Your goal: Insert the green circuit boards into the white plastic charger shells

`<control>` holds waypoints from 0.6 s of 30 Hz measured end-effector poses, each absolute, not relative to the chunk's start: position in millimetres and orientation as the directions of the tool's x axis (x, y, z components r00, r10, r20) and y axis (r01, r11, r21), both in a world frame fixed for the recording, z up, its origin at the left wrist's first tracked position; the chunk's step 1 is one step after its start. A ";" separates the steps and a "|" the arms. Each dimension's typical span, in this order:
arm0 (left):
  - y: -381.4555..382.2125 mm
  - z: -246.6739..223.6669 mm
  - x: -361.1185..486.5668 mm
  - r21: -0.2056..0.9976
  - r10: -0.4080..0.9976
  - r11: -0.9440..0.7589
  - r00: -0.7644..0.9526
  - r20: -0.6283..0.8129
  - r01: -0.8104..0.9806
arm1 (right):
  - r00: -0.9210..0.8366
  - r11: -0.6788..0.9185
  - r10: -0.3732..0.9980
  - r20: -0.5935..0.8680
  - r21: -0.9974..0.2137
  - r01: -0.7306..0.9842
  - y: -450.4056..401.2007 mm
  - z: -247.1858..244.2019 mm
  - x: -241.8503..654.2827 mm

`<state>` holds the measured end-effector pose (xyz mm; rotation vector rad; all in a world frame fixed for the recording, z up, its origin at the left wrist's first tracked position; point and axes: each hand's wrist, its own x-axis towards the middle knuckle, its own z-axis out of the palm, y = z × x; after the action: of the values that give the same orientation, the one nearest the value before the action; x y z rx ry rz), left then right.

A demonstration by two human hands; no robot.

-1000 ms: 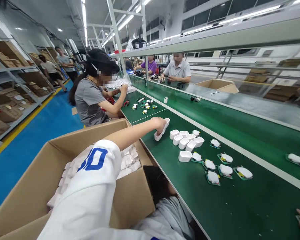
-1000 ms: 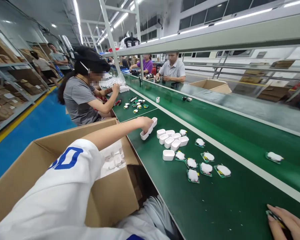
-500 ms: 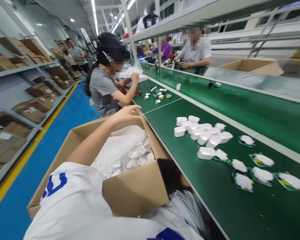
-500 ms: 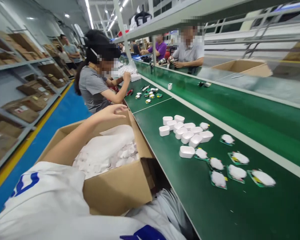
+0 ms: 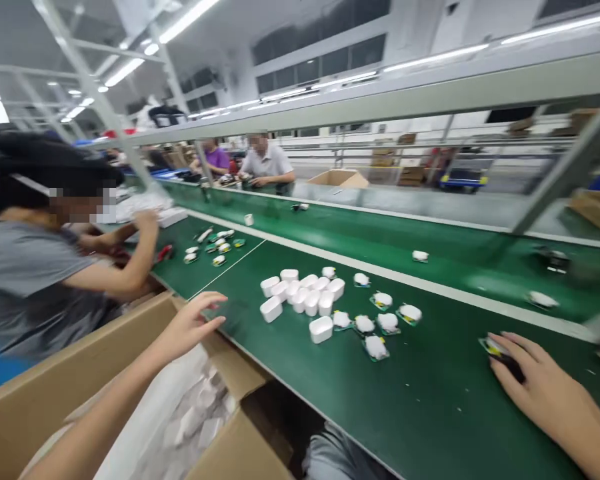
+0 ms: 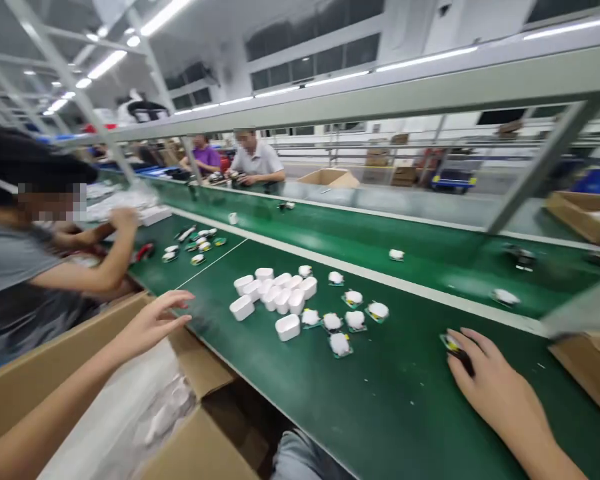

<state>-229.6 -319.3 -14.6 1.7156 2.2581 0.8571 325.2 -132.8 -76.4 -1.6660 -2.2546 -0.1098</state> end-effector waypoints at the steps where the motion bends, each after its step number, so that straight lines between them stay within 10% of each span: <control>1: -301.8 -12.4 -218.5 0.512 0.938 0.107 -0.257 0.232 0.853 | -0.216 0.261 0.938 0.269 -0.141 0.955 -136.9 -73.2 324.9; 9: -232.4 8.1 -135.4 0.353 0.902 -0.260 0.095 0.422 0.899 | -0.074 0.084 0.977 0.198 -0.041 0.996 -104.5 -24.0 308.3; 18: -275.2 -6.4 -166.5 0.173 0.873 -0.246 0.141 0.466 0.954 | 0.193 -0.185 0.979 0.060 -0.128 0.974 9.5 -6.7 330.4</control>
<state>-166.5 -275.2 -6.4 2.4907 2.0179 0.8093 330.4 9.5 -6.7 -2.3173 -1.9121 0.0533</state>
